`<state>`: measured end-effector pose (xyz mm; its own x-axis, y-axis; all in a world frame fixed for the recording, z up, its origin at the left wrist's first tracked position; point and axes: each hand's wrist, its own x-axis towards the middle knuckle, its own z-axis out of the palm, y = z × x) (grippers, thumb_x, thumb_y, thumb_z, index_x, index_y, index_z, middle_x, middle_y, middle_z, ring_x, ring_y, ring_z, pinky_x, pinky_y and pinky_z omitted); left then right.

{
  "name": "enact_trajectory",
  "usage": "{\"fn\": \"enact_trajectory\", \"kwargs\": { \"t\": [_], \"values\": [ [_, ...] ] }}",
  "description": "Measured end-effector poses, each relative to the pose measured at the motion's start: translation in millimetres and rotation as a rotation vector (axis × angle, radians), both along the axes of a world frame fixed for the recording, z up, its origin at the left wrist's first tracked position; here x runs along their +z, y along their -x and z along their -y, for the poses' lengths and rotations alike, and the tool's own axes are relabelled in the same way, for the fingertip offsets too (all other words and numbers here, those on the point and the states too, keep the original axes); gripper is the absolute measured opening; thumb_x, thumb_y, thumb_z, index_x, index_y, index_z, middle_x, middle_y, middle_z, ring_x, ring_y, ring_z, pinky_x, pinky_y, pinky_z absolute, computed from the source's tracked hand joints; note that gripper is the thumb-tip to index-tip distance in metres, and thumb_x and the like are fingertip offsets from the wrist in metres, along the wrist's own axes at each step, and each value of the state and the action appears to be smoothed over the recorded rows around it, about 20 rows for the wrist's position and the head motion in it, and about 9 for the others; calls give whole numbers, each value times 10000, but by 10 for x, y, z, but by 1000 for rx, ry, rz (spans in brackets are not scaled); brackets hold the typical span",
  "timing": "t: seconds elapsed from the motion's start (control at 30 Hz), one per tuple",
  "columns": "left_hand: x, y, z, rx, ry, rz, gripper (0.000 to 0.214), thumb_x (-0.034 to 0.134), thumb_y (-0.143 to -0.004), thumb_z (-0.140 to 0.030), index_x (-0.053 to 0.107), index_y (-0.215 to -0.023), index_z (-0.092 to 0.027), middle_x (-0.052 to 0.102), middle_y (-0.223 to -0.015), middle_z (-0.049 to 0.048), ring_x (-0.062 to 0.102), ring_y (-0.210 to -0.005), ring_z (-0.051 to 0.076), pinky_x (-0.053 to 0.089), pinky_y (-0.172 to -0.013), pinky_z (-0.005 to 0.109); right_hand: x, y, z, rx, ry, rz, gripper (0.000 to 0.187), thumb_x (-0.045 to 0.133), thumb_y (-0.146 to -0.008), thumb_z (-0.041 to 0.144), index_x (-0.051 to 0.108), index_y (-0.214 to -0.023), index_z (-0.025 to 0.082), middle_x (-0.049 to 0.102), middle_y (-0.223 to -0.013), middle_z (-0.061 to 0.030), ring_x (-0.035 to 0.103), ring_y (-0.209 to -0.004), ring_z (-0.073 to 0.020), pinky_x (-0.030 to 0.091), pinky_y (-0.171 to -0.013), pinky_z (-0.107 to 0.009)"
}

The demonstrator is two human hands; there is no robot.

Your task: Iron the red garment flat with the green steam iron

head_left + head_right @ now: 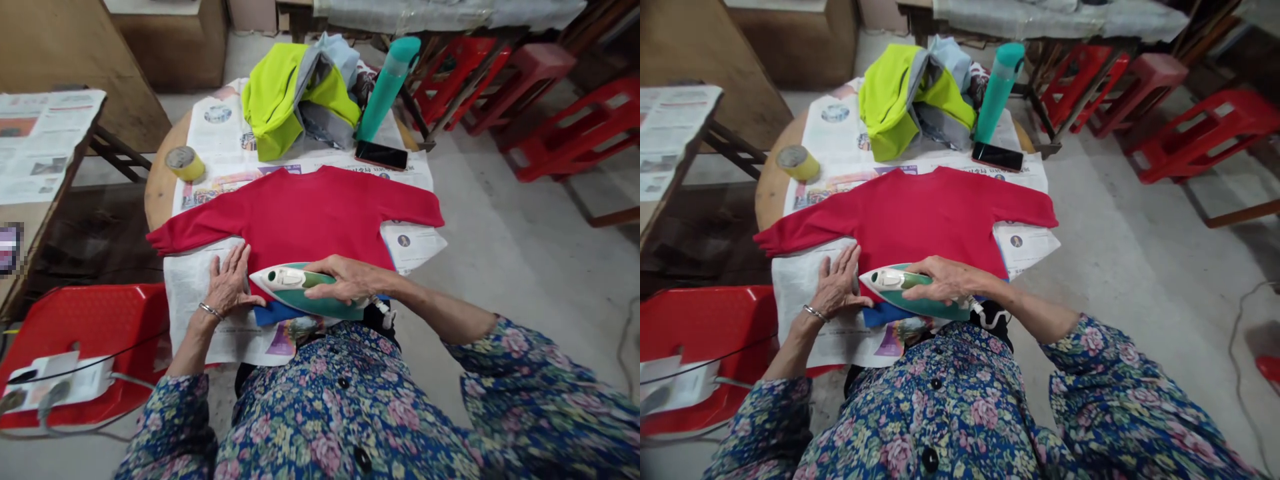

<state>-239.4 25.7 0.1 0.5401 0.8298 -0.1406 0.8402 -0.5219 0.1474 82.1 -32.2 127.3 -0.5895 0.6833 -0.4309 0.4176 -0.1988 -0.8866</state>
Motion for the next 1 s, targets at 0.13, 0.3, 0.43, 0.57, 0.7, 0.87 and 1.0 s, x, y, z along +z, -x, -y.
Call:
{"fn": "enact_trajectory", "kwargs": {
  "t": [0.13, 0.3, 0.43, 0.57, 0.7, 0.87, 1.0],
  "values": [
    [24, 76, -60, -74, -2, -47, 1266, 735, -739, -902, 390, -1740, -208, 255, -1820, 260, 255, -1678, 506, 182, -1318, 708, 28, 159, 84, -5, 10, 2, 394, 739, -954, 400, 751, -1286, 189, 671, -768, 44, 546, -504, -81, 444, -438, -187],
    [48, 125, -128, -92, 1, -75, 1263, 712, -740, -898, 397, -1736, -189, 251, -1818, 270, 237, -1679, 523, 213, -1299, 738, 35, 345, 204, -51, -16, 93, 374, 711, -979, 416, 748, -1282, 200, 680, -721, 39, 554, -492, -102, 433, -480, -215],
    [81, 117, -137, -66, -1, -64, 1202, 726, -765, -823, 402, -1732, -189, 250, -1824, 254, 226, -1686, 510, 230, -1304, 726, -6, 290, 302, -178, -226, 197, 305, 770, -910, 359, 795, -1188, 237, 771, -844, -18, 624, -666, -151, 433, -561, -235],
    [95, 85, -127, -57, -13, -54, 1175, 749, -758, -770, 415, -1726, -192, 249, -1831, 234, 213, -1689, 511, 224, -1313, 719, 2, -32, 403, -364, -126, 221, 342, 729, -943, 339, 761, -1254, 199, 698, -717, 8, 585, -543, -146, 421, -494, -247],
    [112, 72, -127, -47, -13, -62, 1179, 765, -748, -749, 419, -1725, -186, 256, -1830, 229, 218, -1683, 522, 228, -1315, 727, 53, -473, 550, -585, -14, 251, 264, 681, -982, 332, 704, -1204, 191, 512, -504, 87, 464, -377, -128, 351, -404, -236],
    [279, 75, -140, -16, 53, -136, 1212, 782, -733, -789, 424, -1722, -189, 212, -1837, 243, 200, -1683, 537, 285, -1272, 775, 88, -911, 788, -808, -94, 331, 209, 655, -993, 356, 543, -857, 244, 512, -470, 68, 491, -399, -136, 394, -457, -250],
    [401, -401, -151, -13, -73, -59, 921, 712, -847, -772, 636, -1562, -196, 271, -1823, 231, 193, -1686, 540, 247, -1248, 846, 90, -1003, 822, -883, -202, 338, 258, 651, -997, 342, 489, -815, 257, 510, -488, 70, 505, -403, -136, 414, -465, -262]
  ]
}}
